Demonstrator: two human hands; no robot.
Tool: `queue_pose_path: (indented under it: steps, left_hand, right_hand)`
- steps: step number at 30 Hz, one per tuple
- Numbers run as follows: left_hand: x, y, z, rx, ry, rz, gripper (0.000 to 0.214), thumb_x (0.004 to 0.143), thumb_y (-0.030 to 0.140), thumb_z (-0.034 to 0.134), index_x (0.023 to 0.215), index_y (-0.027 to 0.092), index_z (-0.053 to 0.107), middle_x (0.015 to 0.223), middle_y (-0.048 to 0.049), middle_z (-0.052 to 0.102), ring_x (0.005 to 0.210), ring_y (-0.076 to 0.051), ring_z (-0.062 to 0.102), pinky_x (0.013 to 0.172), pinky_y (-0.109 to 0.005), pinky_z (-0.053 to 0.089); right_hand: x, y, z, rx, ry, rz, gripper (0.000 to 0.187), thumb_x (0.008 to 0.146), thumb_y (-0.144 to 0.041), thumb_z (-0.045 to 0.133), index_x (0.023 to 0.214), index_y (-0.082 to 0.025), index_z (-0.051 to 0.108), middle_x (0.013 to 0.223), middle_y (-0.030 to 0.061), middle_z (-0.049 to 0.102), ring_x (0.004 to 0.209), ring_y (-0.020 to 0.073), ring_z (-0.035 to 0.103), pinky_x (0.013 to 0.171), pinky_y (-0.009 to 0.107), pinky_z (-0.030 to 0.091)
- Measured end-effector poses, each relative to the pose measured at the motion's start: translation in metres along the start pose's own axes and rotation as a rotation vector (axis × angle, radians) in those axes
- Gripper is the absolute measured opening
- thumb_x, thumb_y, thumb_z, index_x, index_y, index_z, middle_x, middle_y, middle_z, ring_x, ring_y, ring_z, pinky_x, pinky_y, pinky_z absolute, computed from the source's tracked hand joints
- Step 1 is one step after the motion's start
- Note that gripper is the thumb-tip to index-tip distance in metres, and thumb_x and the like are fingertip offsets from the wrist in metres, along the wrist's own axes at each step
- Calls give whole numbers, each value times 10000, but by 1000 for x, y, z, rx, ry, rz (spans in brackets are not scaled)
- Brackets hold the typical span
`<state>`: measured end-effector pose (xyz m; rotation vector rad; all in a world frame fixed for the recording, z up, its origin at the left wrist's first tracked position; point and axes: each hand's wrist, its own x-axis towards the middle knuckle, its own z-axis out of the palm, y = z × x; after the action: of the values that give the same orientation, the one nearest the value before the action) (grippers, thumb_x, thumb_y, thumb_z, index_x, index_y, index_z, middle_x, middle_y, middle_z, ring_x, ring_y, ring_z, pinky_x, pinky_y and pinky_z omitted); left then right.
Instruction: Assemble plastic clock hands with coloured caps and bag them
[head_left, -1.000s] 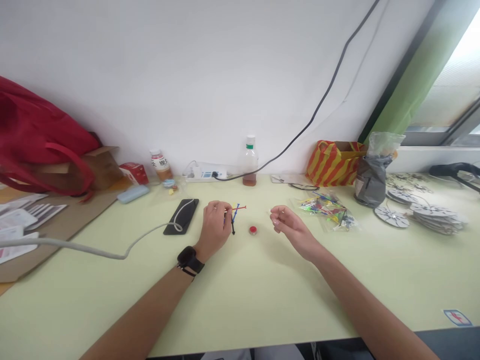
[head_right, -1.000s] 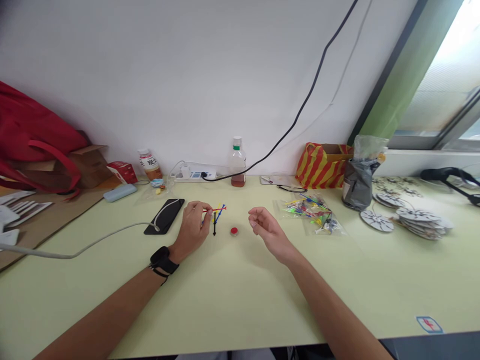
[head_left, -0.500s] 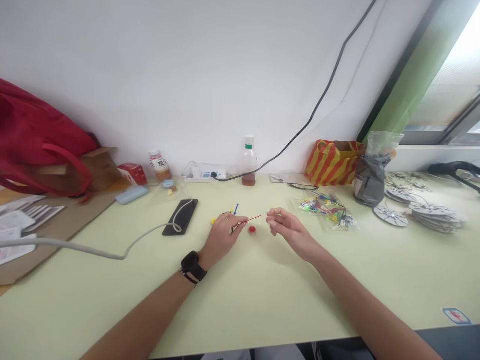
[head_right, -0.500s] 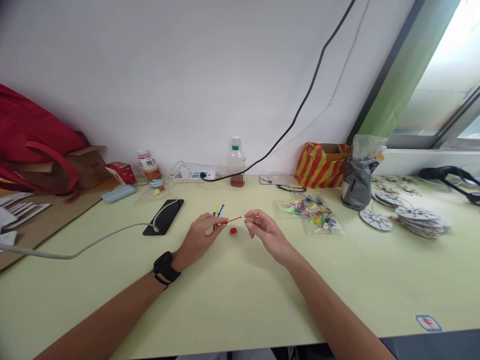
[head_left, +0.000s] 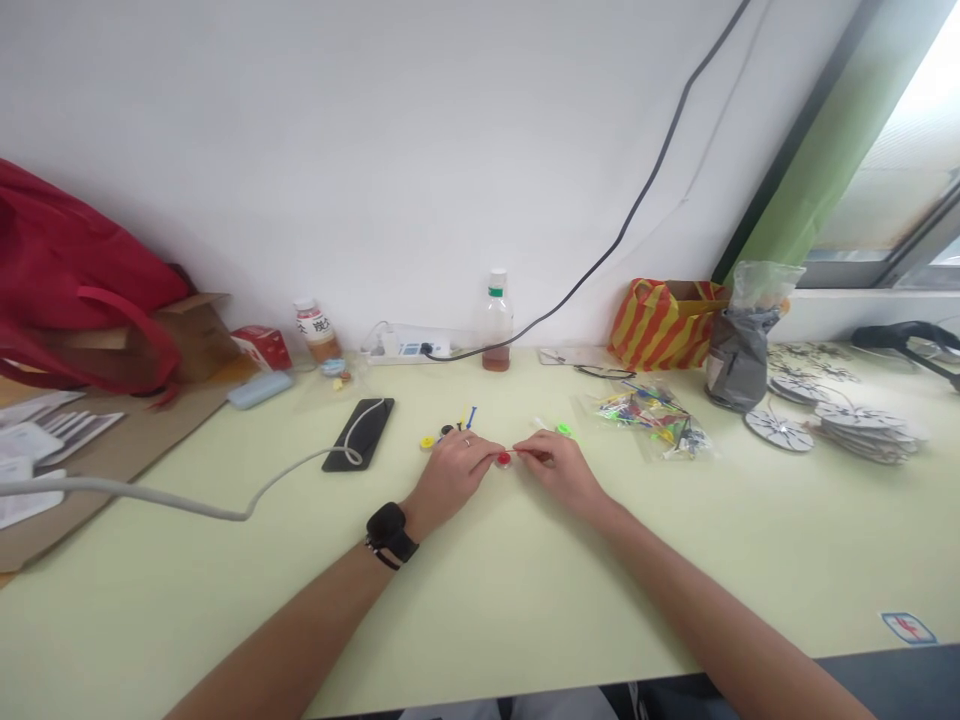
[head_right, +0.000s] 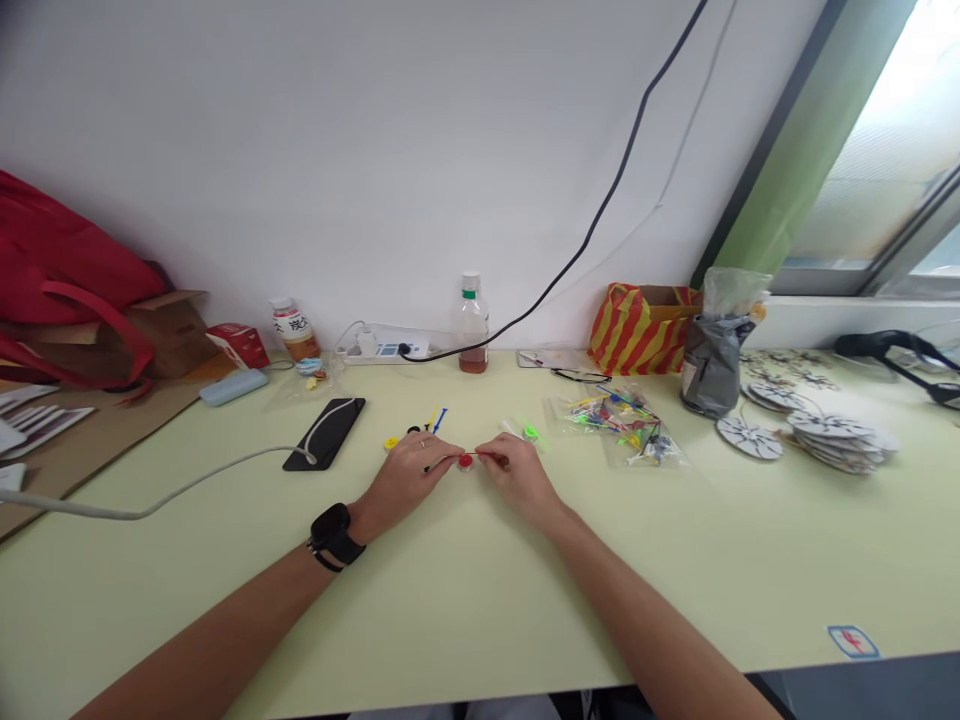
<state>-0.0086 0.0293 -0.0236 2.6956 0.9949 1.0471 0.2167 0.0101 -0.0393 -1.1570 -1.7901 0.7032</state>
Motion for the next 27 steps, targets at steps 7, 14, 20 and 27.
queue_pose_path:
  steps: [7, 14, 20, 27]
  left_hand:
    - [2, 0, 2, -52, -32, 6, 194, 992, 128, 589, 1000, 239, 748, 973, -9, 790, 941, -220, 680, 907, -406, 488]
    - [2, 6, -1, -75, -97, -32, 185, 997, 162, 582, 1076, 246, 728, 1024, -27, 765, 1021, -236, 651, 954, -429, 496]
    - [3, 16, -5, -98, -117, -45, 118, 1008, 238, 580, 1028, 247, 696, 1053, -34, 741, 1049, -236, 641, 964, -433, 500]
    - [0, 15, -5, -71, -120, -83, 66, 991, 240, 600, 1036, 246, 648, 1042, -39, 724, 1073, -249, 628, 982, -455, 498]
  right_hand:
    - [0, 1, -5, 39, 9, 28, 172, 880, -232, 628, 931, -202, 790, 887, 76, 749, 802, 207, 685, 698, 319, 539]
    - [-4, 5, -7, -38, -6, 6, 198, 876, -180, 619, 929, -208, 808, 872, 72, 745, 777, 201, 660, 673, 310, 511]
    - [-4, 3, -12, -105, -14, -8, 198, 890, -193, 618, 927, -203, 813, 808, 61, 704, 699, 181, 604, 636, 298, 475]
    - [-2, -2, -9, -103, -35, -2, 180, 896, -210, 623, 904, -207, 803, 813, 62, 698, 679, 179, 582, 630, 304, 466]
